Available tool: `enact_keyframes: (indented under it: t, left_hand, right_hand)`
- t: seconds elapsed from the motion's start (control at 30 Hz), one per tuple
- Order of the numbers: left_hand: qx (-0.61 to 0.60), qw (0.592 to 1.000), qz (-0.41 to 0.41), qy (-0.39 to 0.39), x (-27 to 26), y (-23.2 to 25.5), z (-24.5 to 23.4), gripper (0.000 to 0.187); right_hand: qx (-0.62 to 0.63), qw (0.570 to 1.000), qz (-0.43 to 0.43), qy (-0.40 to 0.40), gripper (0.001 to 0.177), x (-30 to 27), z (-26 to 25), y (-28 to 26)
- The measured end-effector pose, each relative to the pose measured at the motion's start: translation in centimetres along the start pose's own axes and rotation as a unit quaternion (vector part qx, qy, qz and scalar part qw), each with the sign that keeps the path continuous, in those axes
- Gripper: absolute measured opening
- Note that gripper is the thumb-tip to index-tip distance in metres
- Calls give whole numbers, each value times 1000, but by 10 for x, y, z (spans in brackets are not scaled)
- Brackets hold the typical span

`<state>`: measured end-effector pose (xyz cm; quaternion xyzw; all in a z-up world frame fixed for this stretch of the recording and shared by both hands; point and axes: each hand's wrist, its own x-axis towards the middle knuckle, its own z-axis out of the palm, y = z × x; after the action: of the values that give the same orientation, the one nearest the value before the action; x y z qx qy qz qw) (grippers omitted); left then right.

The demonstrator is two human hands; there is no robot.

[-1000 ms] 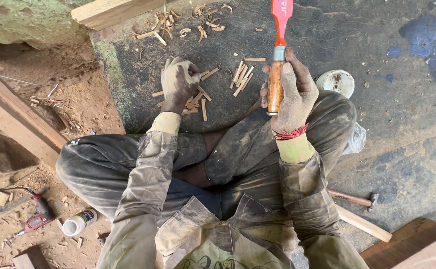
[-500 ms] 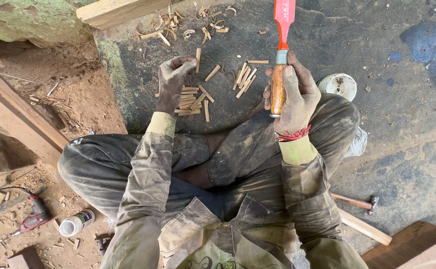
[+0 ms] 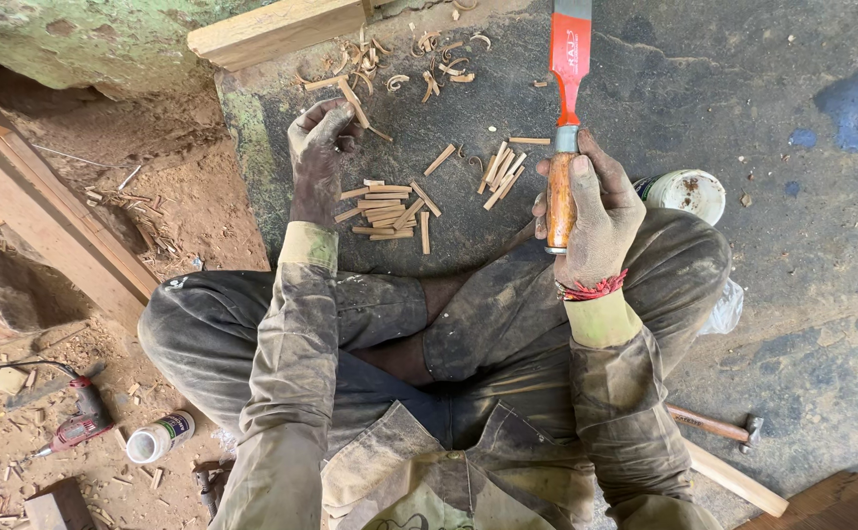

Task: The person sits on the floor and uses a chisel to carve small wooden dowels. They repeatedly position the chisel on the dowels and strike it to shave off wood, creating small shavings that accumulate on the floor.

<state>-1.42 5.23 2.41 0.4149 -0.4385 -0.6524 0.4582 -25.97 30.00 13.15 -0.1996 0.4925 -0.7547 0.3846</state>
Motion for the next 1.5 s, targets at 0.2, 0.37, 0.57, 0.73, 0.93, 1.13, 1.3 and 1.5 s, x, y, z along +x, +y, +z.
enact_keyframes:
  t: [0.2,0.37,0.57,0.73,0.93,1.13,1.3,1.5]
  left_hand:
    - [-117,989,12,-89,-4,-4,1,12]
    - [-164,982,22,-95,-9,6,9,23]
    - [-115,985,83,-103,-7,12,1,37]
    - [105,981,149,60,40,18,-32,17]
    - [509,766,390,41,73,13,-61,7]
    - [573,713,396,82,56,-11,-48,13]
    - [561,748,340,101,33,-1,-36,12]
    - [549,778,293,90,31,0,-38,19]
  right_hand:
    - [-8,1000,1,-4,42,1,2,1]
    - [-14,1000,10,-6,42,0,2,0]
    - [-20,1000,10,-3,41,0,2,0]
    - [-32,999,18,2,39,2,2,1]
    - [-54,998,25,-1,38,3,7,3]
    - [-86,996,36,15,38,7,13,10]
    - [-101,994,34,21,39,8,15,12]
    - [-114,993,23,9,41,7,14,14]
